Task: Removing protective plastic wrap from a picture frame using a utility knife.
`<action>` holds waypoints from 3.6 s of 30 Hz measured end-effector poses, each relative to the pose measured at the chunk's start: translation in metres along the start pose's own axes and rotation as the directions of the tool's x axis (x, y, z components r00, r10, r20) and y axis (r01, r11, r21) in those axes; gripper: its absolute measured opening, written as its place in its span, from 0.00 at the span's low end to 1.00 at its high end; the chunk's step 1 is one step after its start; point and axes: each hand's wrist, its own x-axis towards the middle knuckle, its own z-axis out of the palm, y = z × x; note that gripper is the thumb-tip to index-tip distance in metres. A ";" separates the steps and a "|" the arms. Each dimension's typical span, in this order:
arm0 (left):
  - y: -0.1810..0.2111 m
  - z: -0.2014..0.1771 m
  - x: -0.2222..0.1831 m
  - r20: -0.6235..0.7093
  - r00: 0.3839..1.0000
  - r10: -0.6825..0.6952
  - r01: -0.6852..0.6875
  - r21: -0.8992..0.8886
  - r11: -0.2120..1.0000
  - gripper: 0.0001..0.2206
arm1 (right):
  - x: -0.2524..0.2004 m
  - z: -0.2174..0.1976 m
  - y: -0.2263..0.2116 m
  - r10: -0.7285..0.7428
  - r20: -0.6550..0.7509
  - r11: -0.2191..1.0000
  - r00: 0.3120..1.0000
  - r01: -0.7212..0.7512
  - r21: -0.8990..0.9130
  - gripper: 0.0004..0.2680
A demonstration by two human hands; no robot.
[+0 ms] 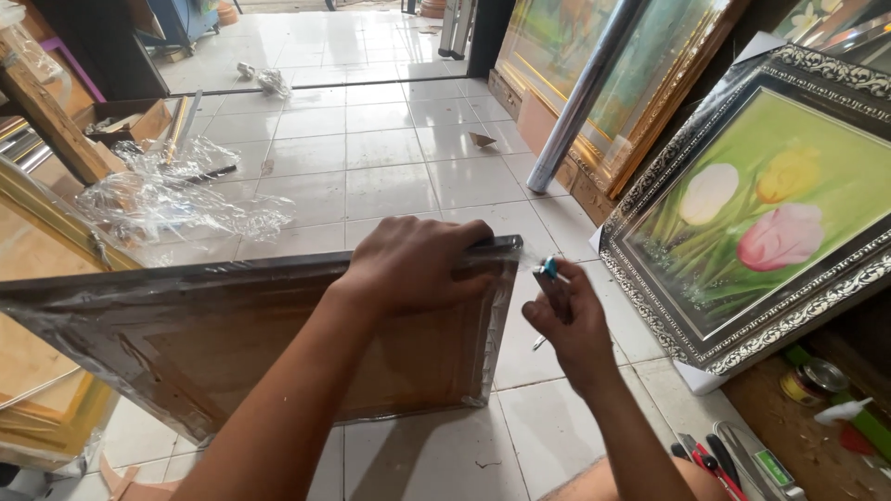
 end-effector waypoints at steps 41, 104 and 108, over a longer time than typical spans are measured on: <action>-0.308 0.313 -0.203 0.355 -0.044 -0.934 0.803 -0.543 -0.244 0.48 | 0.007 -0.023 0.319 0.713 -0.382 0.655 0.588 -0.753 0.064 0.20; -0.092 0.271 -0.091 0.164 0.896 -0.412 0.314 -0.891 0.327 0.05 | -0.025 0.104 0.126 0.168 0.242 0.981 0.956 -0.137 -0.141 0.08; -0.083 0.261 -0.092 0.197 0.891 -0.410 0.354 -0.866 0.352 0.04 | -0.026 0.099 0.136 0.113 0.227 0.988 0.967 -0.085 -0.129 0.12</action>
